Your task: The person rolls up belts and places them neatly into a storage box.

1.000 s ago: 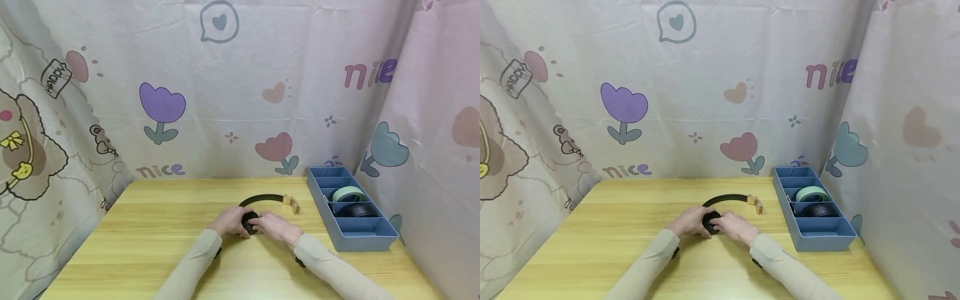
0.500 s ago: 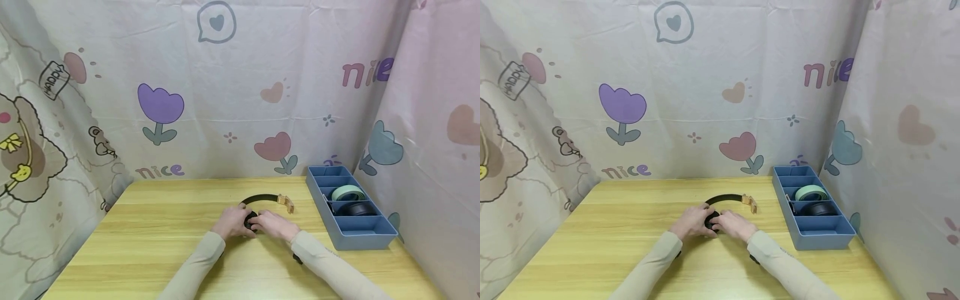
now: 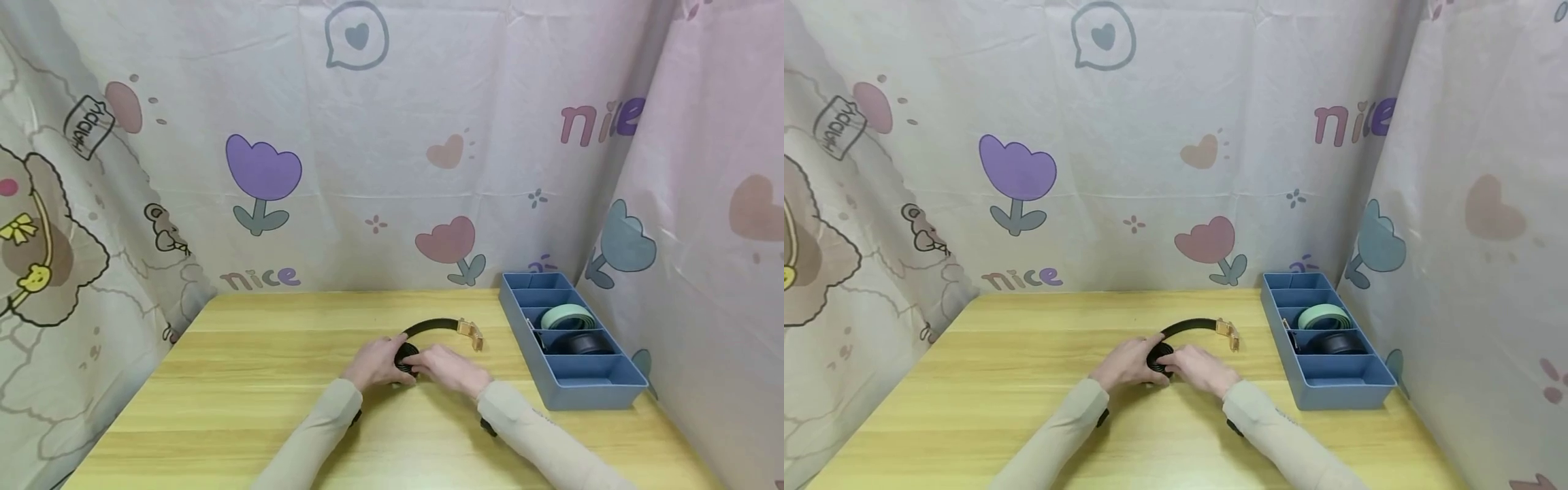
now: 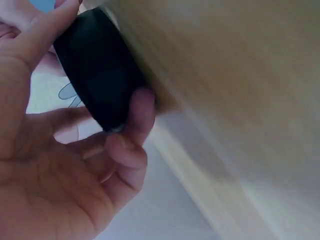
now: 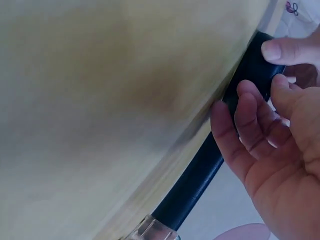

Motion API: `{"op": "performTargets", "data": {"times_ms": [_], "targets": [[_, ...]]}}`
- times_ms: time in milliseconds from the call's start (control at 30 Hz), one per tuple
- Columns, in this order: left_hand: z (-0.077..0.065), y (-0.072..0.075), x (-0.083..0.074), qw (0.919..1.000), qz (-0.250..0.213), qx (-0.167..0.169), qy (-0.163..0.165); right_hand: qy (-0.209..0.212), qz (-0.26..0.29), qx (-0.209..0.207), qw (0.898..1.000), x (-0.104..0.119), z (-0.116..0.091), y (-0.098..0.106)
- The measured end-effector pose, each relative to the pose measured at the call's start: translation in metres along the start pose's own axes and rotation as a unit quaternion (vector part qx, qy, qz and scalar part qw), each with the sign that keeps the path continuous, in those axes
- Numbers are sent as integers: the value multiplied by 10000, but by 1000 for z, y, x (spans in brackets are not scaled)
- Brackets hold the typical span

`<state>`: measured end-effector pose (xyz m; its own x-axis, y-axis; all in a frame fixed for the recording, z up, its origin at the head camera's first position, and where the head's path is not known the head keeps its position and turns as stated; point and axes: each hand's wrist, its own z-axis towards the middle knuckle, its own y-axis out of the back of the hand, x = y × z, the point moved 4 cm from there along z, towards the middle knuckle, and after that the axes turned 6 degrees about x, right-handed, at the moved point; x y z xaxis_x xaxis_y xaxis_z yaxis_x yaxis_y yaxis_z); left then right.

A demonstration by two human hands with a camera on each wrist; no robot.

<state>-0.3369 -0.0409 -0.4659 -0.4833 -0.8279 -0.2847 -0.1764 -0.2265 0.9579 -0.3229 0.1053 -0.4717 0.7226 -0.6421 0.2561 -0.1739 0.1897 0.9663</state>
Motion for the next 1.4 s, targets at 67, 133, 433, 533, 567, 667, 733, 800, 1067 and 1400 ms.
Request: {"op": "performTargets", "data": {"times_ms": [67, 133, 433, 533, 567, 667, 733, 800, 1067, 1400], "targets": [[0, 0, 2, 9999, -108, 111, 7, 10, 142, 17, 9999, -2, 1, -1], [0, 1, 4, 9995, -179, 230, 78, 38, 183, 33, 9998, -3, 3, 0], [4, 2, 5, 9965, 27, 257, 797, 111, -43, -18, 9999, 5, 5, 2], [4, 1, 7, 9971, 98, 171, 737, 109, -54, -15, 9999, 9, 6, 0], [5, 1, 8, 9978, 80, 152, 637, 89, -96, -21, 9999, 9, 6, -1], [3, 2, 11, 9994, -120, 223, 224, 1, -140, -57, 9999, 8, 7, -2], [3, 3, 12, 9989, -317, 335, 7, -5, -198, -91, 9998, 6, 8, -2], [3, 5, 15, 9981, -447, 419, -48, -20, -291, -167, 9994, 4, 9, -1], [8, 7, 18, 9969, -77, 234, 750, -222, -801, -323, 9960, -2, 13, 3], [4, 7, 18, 9988, -45, 291, 399, 169, -514, -99, 9985, 9, 19, 3]]}}
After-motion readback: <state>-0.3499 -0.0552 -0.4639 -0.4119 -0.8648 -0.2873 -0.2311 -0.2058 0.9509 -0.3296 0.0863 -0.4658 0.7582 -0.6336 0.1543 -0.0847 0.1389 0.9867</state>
